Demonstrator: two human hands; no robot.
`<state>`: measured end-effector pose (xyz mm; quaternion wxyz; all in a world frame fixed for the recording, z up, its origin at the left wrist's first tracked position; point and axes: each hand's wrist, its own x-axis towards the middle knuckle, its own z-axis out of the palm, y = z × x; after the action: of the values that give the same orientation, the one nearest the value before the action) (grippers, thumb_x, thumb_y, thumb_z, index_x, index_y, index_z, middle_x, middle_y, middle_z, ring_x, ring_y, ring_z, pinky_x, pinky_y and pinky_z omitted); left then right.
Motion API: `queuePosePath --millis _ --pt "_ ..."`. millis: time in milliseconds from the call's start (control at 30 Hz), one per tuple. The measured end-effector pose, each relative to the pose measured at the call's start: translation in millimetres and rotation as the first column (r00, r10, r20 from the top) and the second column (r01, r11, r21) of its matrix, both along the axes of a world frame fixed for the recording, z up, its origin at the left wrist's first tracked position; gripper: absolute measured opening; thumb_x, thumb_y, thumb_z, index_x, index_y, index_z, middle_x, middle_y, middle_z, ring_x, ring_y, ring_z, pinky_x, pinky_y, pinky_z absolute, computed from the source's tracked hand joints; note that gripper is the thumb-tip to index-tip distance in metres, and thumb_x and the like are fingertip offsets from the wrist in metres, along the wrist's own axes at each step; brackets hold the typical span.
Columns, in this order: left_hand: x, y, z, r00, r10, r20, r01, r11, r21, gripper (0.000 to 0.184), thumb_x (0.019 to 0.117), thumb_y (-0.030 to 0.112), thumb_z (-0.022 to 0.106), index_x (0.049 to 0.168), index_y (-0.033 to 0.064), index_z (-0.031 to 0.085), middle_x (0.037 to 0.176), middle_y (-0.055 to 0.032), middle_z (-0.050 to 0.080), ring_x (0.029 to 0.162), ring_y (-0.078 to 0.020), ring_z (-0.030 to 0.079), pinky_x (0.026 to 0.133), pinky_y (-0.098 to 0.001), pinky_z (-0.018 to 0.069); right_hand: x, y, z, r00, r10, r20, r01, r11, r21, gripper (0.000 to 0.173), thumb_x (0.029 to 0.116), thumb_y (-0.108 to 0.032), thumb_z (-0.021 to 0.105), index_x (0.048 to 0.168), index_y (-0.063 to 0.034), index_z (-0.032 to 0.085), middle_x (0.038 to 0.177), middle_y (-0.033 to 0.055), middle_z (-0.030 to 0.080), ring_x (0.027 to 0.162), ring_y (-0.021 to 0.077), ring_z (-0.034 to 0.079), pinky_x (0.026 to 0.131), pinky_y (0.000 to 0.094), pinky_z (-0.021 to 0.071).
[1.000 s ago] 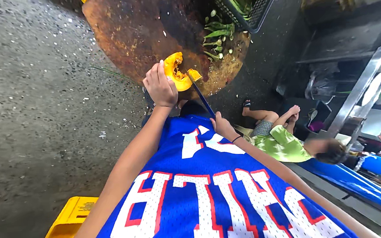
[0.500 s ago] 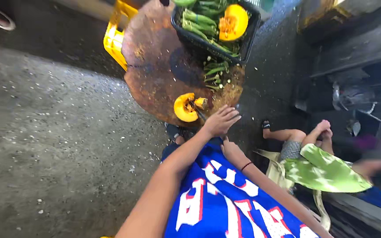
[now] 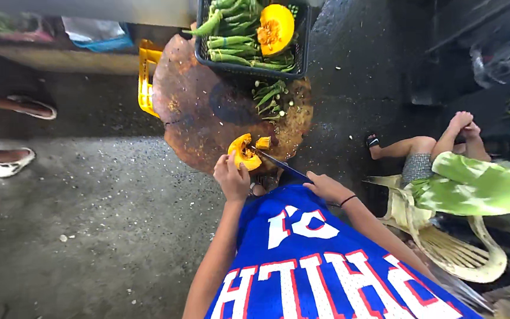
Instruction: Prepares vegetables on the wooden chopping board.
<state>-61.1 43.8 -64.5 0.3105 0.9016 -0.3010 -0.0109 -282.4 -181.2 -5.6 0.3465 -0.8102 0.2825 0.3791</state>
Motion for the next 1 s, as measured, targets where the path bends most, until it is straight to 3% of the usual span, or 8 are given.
queuePosePath --millis 133,233,333,433,533,667,867,1000 --pt "13.0 -9.2 2.1 0.998 0.021 -0.067 -0.018 0.998 0.054 0.053 0.1005 0.029 0.057 0.149 0.0097 0.05 0.144 -0.0209 0.051 0.128 -0.0399 0.052 0.101 -0.0599 0.0443 -23.4 -22.2 -8.0 1.0 0.0 0.031 -0.001 1.0 0.024 0.047 0.1089 -0.046 0.043 0.132 -0.0076 0.055 0.104 0.0228 0.069 0.102 0.0415 0.069 0.088 0.0632 0.0532" --pt "21.6 -27.1 7.0 1.0 -0.011 -0.021 0.013 0.996 0.093 0.05 0.0997 0.029 0.058 0.146 0.0105 0.054 0.142 -0.0195 0.053 0.127 -0.0397 0.052 0.099 -0.0602 0.0439 -28.5 -35.2 -3.6 0.998 -0.018 0.058 0.017 1.0 0.012 0.045 0.1086 -0.047 0.043 0.129 -0.0085 0.056 0.103 0.0218 0.069 0.1 0.0407 0.069 0.087 0.0627 0.0536" --pt "26.1 -55.1 19.6 0.978 -0.208 -0.006 0.205 0.955 0.214 0.053 0.0961 0.027 0.064 0.147 0.014 0.055 0.147 -0.0153 0.054 0.135 -0.0376 0.051 0.107 -0.0636 0.0392 -35.3 -50.8 7.7 0.999 -0.019 0.044 0.018 1.0 0.023 0.043 0.1082 -0.046 0.045 0.128 -0.0086 0.057 0.105 0.0216 0.069 0.102 0.0408 0.068 0.089 0.0636 0.0528" --pt "31.5 -92.9 26.6 0.877 -0.468 -0.107 0.472 0.799 0.372 0.068 0.0912 0.025 0.072 0.154 0.0236 0.048 0.15 -0.0107 0.054 0.136 -0.0371 0.051 0.107 -0.0705 0.0373 -53.6 -65.7 24.6 0.999 -0.044 0.028 0.041 0.995 0.085 0.042 0.1072 -0.045 0.049 0.124 -0.0074 0.059 0.102 0.0212 0.068 0.098 0.0401 0.068 0.086 0.0639 0.0525" --pt "41.6 -125.5 20.1 0.807 -0.564 -0.172 0.577 0.694 0.431 0.06 0.0899 0.025 0.074 0.147 0.0327 0.056 0.141 -0.0088 0.06 0.129 -0.0369 0.056 0.101 -0.0695 0.0416 -77.5 -88.4 33.7 0.995 -0.098 0.03 0.094 0.988 0.119 0.04 0.1056 -0.044 0.053 0.12 -0.0072 0.061 0.1 0.0188 0.068 0.095 0.0362 0.068 0.085 0.0609 0.0531" --pt "58.4 -150.9 20.9 0.774 -0.599 -0.208 0.621 0.65 0.438 0.052 0.0847 0.033 0.082 0.132 0.0213 0.066 0.123 -0.0095 0.069 0.116 -0.0343 0.063 0.098 -0.0657 0.0442 -94.2 -134.1 33.4 0.977 -0.209 0.046 0.203 0.973 0.106 0.04 0.1053 -0.044 0.054 0.119 -0.0065 0.061 0.097 0.0182 0.067 0.09 0.0334 0.067 0.083 0.0582 0.0538" --pt "82.6 -187.3 61.7 0.856 -0.474 -0.207 0.517 0.763 0.388 0.058 0.0882 0.046 0.076 0.134 0.0139 0.063 0.122 -0.0093 0.07 0.115 -0.0308 0.064 0.099 -0.0618 0.0449 -86.6 -204.5 18.9 0.956 -0.274 0.106 0.268 0.961 0.069 0.039 0.1064 -0.043 0.052 0.116 -0.0059 0.059 0.089 0.0159 0.064 0.076 0.03 0.065 0.073 0.0539 0.0546" --pt "101.4 -228.3 95.2 0.901 -0.417 -0.119 0.433 0.851 0.298 0.058 0.089 0.045 0.075 0.135 0.0126 0.063 0.122 -0.0096 0.07 0.115 -0.0304 0.065 0.098 -0.0612 0.0454 -67.2 -246.1 12.9 0.968 -0.219 0.122 0.214 0.975 0.054 0.039 0.1064 -0.043 0.051 0.115 -0.0063 0.059 0.09 0.0157 0.064 0.081 0.0308 0.065 0.076 0.0545 0.0535"
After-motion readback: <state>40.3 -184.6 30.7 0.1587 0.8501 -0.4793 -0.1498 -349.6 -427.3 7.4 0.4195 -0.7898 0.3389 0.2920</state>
